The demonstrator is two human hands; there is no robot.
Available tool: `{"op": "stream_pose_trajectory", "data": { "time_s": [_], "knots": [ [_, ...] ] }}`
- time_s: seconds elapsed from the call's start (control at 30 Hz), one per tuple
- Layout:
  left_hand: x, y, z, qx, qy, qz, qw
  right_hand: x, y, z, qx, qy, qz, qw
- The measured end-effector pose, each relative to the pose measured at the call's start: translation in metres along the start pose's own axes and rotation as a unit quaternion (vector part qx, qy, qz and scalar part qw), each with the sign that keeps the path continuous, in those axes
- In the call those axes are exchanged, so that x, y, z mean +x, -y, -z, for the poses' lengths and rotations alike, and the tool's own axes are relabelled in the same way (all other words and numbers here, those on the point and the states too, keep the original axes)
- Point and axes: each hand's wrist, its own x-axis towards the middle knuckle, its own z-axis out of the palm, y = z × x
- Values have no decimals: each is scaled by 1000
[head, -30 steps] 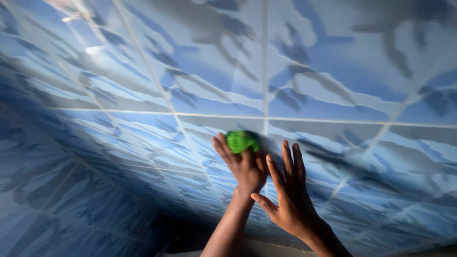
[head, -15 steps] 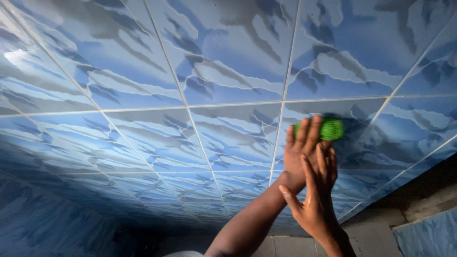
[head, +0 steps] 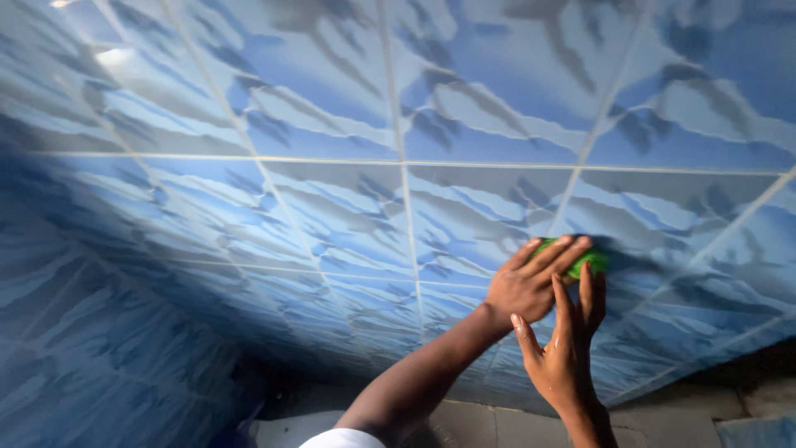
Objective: The person scrubs blue patterned bathroom tiles with a green sponge, repeatedly dipping it into a purple bowl of water. The person wipes the wall surface in circular and back-and-forth motions, covering multiple tiles.
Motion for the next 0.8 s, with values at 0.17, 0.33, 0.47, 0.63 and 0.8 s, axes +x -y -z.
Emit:
{"op": "stream_pose_trajectory", "data": {
  "time_s": [0.17,0.33,0.47,0.63,0.8],
  "knots": [
    [-84,89,22,60,-87,13,994,-3,33,-53,31,24,-11,999],
    [-160,180,55,105,-147,62,982,4,66,-107,40,44,-7,998],
    [-218,248,93,142,-170,121,968,4,82,-148,2,74,-1,997],
    [-273,329,149,185,-217,188,940,-3,71,-199,-58,62,7,996],
    [-316,401,197,160,-328,220,905,-18,35,-237,-164,27,55,985]
  ]
}}
